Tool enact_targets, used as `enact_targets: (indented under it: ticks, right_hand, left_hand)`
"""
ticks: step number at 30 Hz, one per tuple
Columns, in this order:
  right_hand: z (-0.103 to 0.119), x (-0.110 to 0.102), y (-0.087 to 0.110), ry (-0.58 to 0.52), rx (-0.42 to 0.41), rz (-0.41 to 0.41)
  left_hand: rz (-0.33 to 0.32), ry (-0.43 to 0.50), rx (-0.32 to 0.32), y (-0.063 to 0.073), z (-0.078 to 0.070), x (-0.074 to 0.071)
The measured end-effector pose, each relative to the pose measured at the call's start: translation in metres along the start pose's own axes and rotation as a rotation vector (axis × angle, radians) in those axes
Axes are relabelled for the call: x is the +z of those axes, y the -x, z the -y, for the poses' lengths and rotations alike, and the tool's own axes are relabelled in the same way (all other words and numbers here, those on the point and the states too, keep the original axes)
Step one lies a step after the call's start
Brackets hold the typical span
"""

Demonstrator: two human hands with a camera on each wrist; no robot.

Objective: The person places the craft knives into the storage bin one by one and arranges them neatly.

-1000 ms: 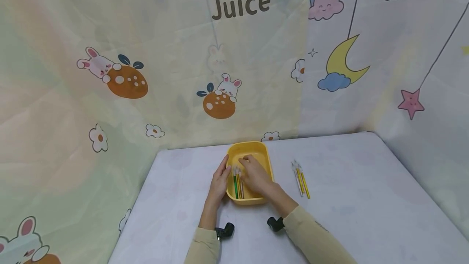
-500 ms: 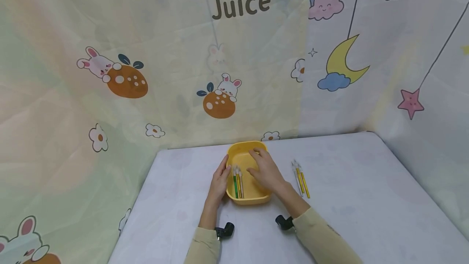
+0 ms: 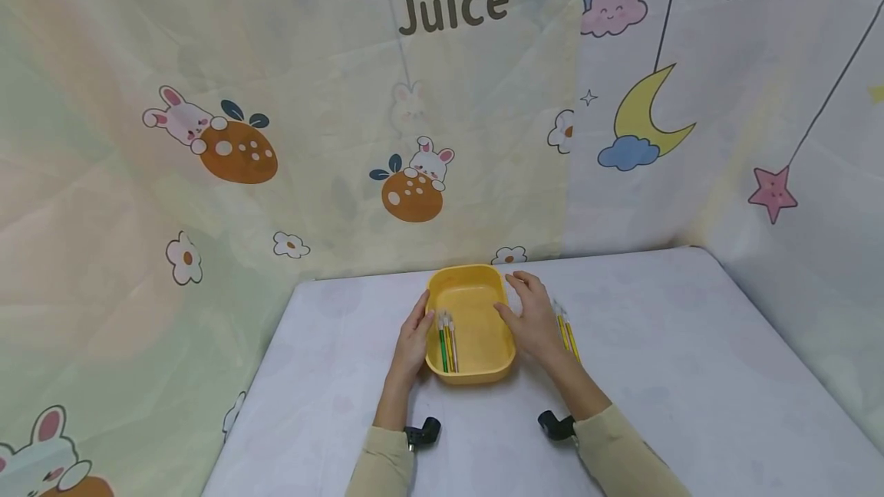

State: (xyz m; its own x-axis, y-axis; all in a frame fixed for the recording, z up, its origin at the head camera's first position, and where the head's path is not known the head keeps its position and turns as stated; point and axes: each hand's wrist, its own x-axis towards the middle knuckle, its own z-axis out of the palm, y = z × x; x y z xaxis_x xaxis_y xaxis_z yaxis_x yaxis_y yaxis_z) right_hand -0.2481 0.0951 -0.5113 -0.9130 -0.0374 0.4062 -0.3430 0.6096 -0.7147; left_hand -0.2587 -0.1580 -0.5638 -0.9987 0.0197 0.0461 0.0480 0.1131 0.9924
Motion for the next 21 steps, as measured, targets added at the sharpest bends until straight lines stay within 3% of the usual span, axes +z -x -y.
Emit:
enact_targets:
  ticks: [21]
  right_hand:
    - [-0.021, -0.014, 0.001, -0.018, 0.118, 0.024]
  left_hand:
    - [-0.008, -0.023, -0.012, -0.001, 0.001, 0.0]
